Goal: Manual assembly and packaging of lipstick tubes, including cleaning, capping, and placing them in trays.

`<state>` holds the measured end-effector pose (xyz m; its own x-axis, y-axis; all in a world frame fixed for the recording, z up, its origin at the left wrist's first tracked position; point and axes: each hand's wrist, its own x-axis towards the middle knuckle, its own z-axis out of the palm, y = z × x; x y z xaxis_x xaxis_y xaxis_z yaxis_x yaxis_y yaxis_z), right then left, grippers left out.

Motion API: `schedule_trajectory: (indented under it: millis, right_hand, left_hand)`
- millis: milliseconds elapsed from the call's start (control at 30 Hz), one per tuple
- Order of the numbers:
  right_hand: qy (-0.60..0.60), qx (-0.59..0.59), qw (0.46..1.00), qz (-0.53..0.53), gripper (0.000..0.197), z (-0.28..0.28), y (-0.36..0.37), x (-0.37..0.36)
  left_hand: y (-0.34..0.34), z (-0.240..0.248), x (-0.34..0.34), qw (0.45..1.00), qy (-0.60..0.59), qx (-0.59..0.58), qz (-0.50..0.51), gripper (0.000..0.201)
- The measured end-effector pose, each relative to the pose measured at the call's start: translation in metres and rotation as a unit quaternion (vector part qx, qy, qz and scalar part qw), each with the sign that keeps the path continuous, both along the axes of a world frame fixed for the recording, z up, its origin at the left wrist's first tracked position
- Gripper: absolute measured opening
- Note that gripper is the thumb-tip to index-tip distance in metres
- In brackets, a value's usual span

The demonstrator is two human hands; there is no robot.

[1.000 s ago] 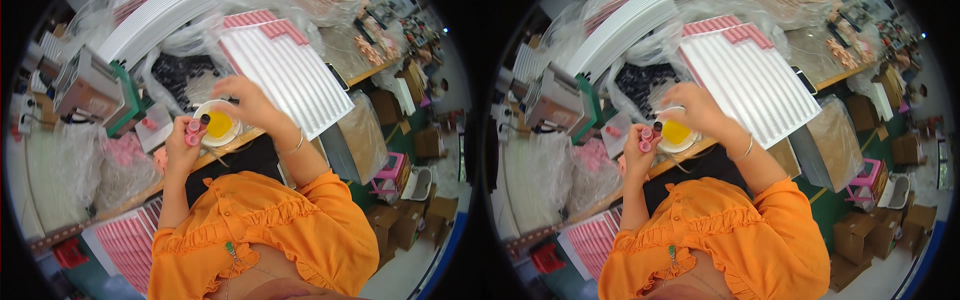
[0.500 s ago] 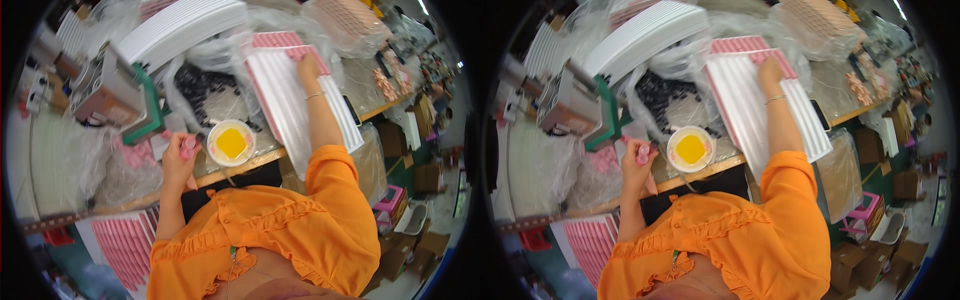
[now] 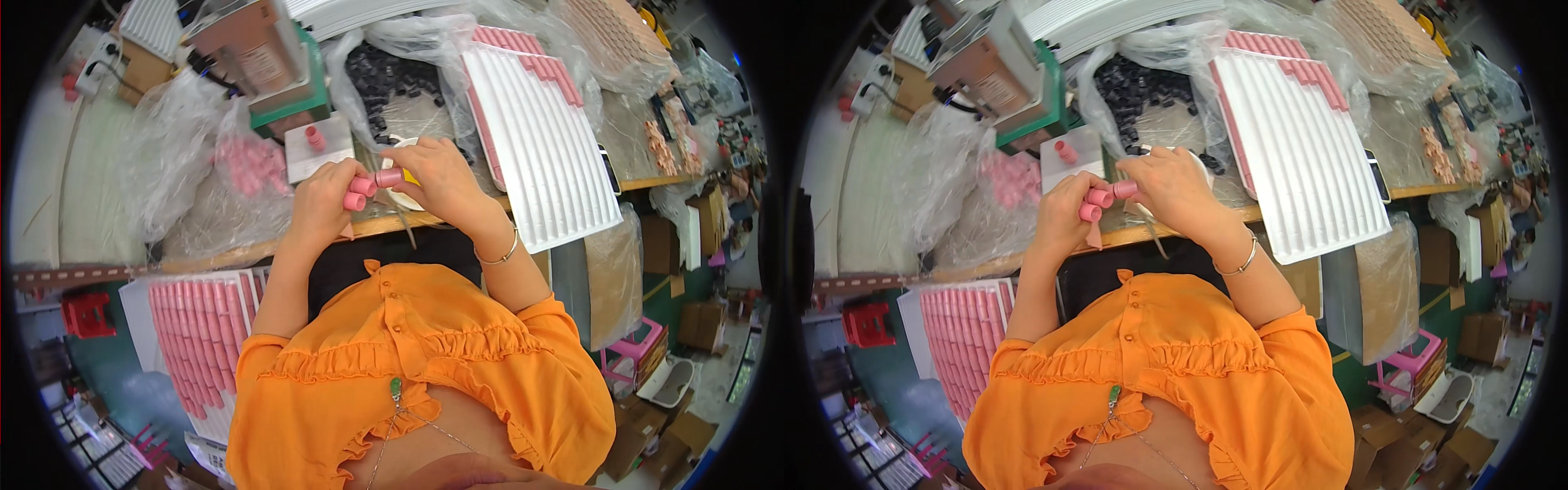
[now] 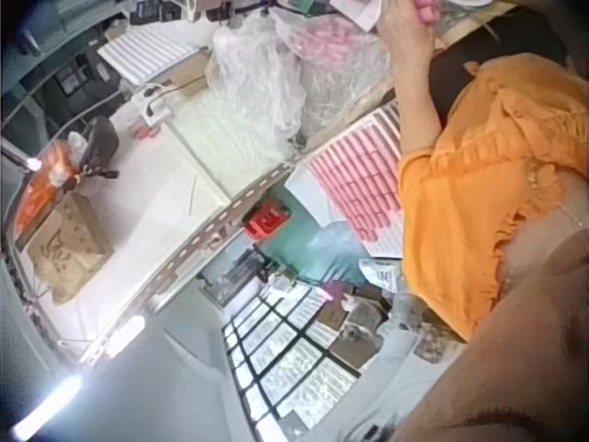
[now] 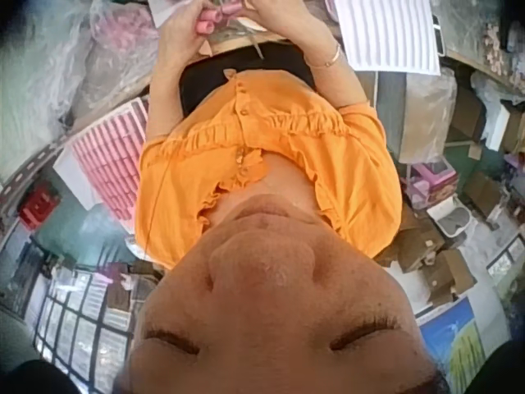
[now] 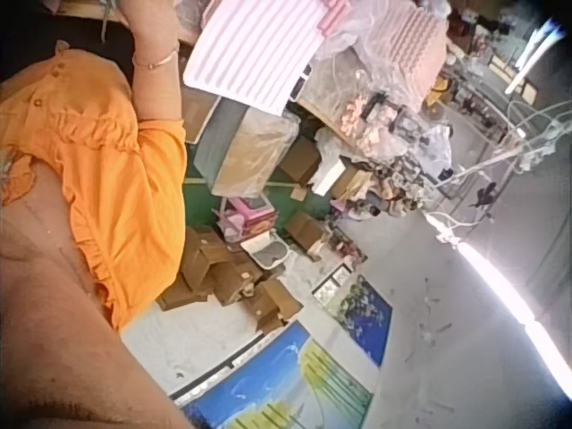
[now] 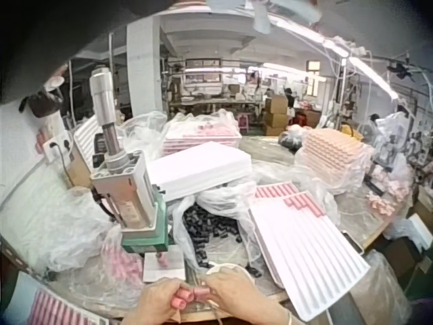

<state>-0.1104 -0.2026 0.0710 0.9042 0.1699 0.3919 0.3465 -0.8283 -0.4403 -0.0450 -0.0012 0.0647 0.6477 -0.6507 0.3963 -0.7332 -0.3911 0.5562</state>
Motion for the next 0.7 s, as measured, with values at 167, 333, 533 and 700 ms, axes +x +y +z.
schedule_trajectory:
  millis: [167,333,533,700]
  right_hand:
    - [-0.044,-0.054,0.997,0.037,0.024,-0.015,0.03,0.007]
    - [0.0,-0.067,0.998,0.016,0.013,-0.034,0.043,0.047]
    - [0.012,0.085,0.991,-0.104,0.024,-0.062,0.064,0.119]
    - [-0.025,0.077,0.993,-0.081,0.03,-0.109,0.067,0.142]
  left_hand:
    - [0.023,-0.018,-0.004,0.995,0.091,-0.03,0.033,0.03]
    - [0.036,-0.041,0.023,0.93,0.239,-0.272,0.069,0.031]
    - [0.034,-0.066,0.096,0.963,0.15,-0.085,0.207,0.036]
    - [0.029,-0.075,0.089,0.941,0.126,-0.172,0.265,0.038]
